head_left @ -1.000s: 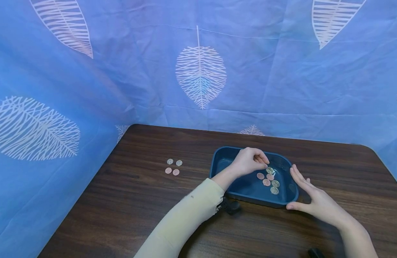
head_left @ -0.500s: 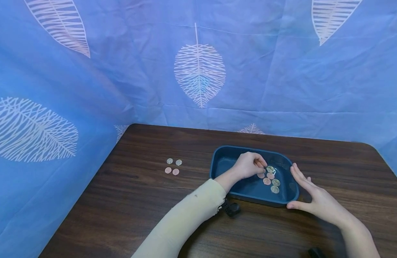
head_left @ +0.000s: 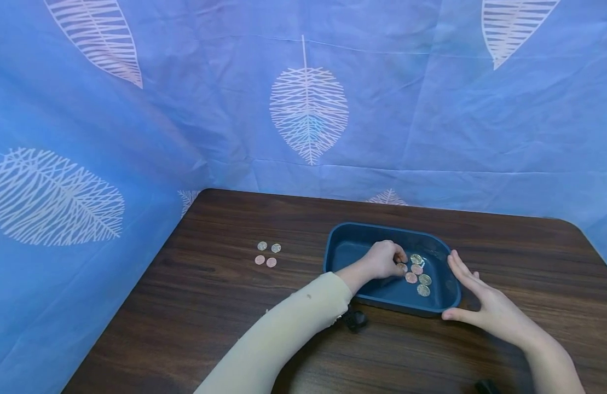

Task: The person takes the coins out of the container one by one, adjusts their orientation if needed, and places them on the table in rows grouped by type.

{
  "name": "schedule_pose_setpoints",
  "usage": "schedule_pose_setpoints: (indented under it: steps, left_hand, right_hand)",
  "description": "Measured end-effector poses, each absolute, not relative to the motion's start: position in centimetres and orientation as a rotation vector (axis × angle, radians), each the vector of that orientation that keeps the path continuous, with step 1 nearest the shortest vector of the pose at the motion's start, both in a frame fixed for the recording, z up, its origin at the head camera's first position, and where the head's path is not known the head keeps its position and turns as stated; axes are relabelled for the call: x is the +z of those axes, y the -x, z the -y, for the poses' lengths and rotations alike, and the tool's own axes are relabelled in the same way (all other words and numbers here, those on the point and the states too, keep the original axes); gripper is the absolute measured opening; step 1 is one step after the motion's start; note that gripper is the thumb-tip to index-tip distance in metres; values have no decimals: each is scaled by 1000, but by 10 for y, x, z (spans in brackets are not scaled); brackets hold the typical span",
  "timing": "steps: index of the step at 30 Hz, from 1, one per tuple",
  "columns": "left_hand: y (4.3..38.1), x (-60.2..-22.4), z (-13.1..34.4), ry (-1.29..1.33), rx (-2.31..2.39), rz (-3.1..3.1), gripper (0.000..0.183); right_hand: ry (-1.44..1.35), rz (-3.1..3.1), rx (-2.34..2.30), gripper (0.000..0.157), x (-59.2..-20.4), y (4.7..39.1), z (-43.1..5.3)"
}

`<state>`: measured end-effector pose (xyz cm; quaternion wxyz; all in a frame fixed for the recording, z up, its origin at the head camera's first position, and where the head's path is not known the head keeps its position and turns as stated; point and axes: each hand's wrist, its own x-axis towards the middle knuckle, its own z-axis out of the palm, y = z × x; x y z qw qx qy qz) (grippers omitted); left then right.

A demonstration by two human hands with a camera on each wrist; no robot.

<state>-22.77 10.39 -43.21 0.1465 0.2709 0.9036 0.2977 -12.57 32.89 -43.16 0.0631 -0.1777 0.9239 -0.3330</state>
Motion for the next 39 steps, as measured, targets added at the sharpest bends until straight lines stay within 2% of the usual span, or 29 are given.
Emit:
schedule_pose_setpoints:
  steps: [12, 19, 39]
  left_hand:
    - [227, -435, -106, -805, 712, -2668, 5]
    - [228, -437, -107, -810, 633, -2659, 11]
    - [227, -432, -105, -754, 701, -2558, 7]
  right_hand:
    - [556, -2776, -1041, 104, -434, 127, -329]
    - [557, -2772, -1057, 104, -434, 128, -330]
    - [563, -2788, -1030, 104, -433, 127, -329]
